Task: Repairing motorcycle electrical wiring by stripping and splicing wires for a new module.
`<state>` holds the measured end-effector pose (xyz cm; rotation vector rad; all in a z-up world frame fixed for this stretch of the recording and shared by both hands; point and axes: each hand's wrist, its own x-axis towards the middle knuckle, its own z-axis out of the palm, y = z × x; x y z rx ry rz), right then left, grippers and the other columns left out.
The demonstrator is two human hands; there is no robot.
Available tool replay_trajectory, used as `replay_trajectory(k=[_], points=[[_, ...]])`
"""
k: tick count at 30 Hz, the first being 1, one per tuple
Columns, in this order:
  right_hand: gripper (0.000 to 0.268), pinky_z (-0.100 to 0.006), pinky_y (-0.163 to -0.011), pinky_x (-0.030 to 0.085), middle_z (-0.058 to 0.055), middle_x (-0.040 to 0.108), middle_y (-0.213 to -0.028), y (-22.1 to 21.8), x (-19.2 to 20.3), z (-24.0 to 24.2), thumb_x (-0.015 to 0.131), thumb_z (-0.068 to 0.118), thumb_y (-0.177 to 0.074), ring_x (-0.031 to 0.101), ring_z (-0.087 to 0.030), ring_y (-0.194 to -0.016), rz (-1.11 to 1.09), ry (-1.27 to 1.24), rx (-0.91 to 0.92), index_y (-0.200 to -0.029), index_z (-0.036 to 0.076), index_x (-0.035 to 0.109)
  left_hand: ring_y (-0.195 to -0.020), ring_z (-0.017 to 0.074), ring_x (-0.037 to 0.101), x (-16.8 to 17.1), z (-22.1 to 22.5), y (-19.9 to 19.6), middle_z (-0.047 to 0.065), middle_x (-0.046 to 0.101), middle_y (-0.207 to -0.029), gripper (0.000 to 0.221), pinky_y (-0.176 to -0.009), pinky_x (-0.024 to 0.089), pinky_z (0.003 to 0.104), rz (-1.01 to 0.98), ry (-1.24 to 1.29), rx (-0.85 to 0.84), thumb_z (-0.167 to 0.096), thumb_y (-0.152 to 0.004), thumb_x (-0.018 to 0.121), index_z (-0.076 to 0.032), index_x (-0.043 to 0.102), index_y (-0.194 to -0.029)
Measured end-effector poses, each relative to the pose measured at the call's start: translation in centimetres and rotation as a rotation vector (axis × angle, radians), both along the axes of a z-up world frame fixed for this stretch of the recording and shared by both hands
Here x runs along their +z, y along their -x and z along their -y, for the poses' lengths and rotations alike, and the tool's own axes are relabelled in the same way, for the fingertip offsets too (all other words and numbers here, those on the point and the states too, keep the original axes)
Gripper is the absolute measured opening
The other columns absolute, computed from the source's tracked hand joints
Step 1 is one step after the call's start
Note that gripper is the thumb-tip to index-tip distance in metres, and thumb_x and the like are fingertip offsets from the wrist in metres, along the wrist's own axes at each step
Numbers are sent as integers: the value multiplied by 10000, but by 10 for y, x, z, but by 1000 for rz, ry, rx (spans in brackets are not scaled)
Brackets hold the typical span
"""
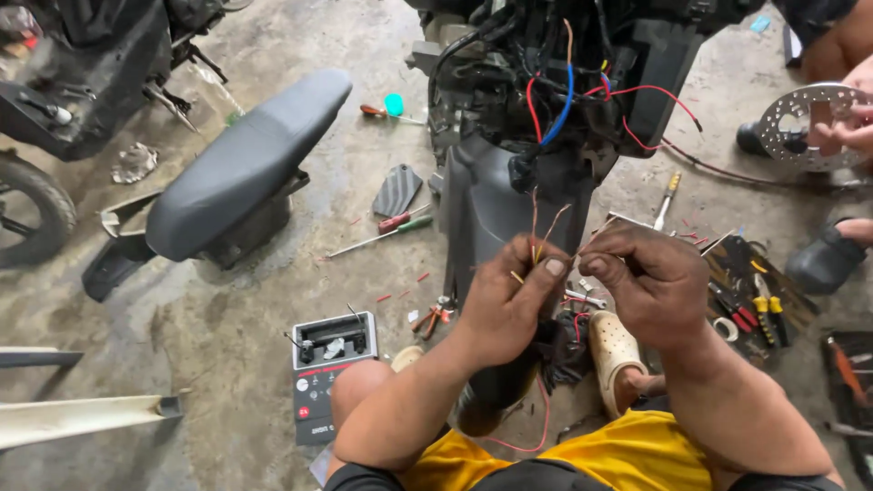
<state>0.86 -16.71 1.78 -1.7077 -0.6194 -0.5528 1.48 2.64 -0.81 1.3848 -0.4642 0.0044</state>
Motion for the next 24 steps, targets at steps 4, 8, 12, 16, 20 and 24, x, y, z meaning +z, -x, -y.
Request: replay_trajectory(k=[4, 8, 12, 16, 20, 24], points=[[65, -336, -662, 579, -173, 704, -744, -6, -2, 0, 767, -44, -927, 655, -202, -630, 24, -16, 7, -891, -93, 743, -595, 166, 628, -4, 1, 1, 109, 692, -701, 170, -551, 523, 310, -127, 68, -35, -193, -1027, 696, -29, 740, -1035], [72, -329, -652, 576, -165, 695, -733, -12, -2, 3, 766, -29, -925, 645, -197, -624, 29, -15, 15, -891, -92, 753, -608, 160, 639, 1, 3, -3, 122, 715, -701, 176, -556, 520, 292, -156, 57, -33, -188, -1010, 703, -16, 742, -998], [72, -328, -643, 563, -165, 680, -723, -15, -1, 4, 767, -36, -928, 619, -184, -621, 38, -27, 14, -889, -95, 751, -569, 146, 658, 3, 4, -6, 107, 721, -668, 152, -516, 512, 265, -214, 56, -42, -194, -978, 737, -44, 745, -948], [74, -326, -635, 565, -172, 669, -704, -19, -5, 8, 781, -42, -911, 614, -217, -581, 104, -13, 10, -870, -96, 751, -560, 107, 621, 2, 9, -9, 87, 701, -644, 138, -506, 493, 235, -241, 84, -59, -191, -967, 749, -57, 749, -931], [82, -344, -607, 560, -175, 676, -694, -17, -2, 8, 787, -42, -902, 620, -239, -562, 123, 13, -1, -847, -90, 749, -574, 140, 611, 4, 7, -13, 88, 697, -641, 174, -538, 506, 271, -190, -7, -87, -240, -983, 731, -71, 761, -953], [53, -370, -621, 577, -184, 709, -737, -18, -3, 15, 797, -35, -895, 659, -275, -585, 163, 59, 1, -890, -82, 773, -580, 136, 606, -3, 8, -17, 85, 685, -631, 178, -538, 496, 269, -215, 12, -143, -247, -981, 729, -75, 757, -947]])
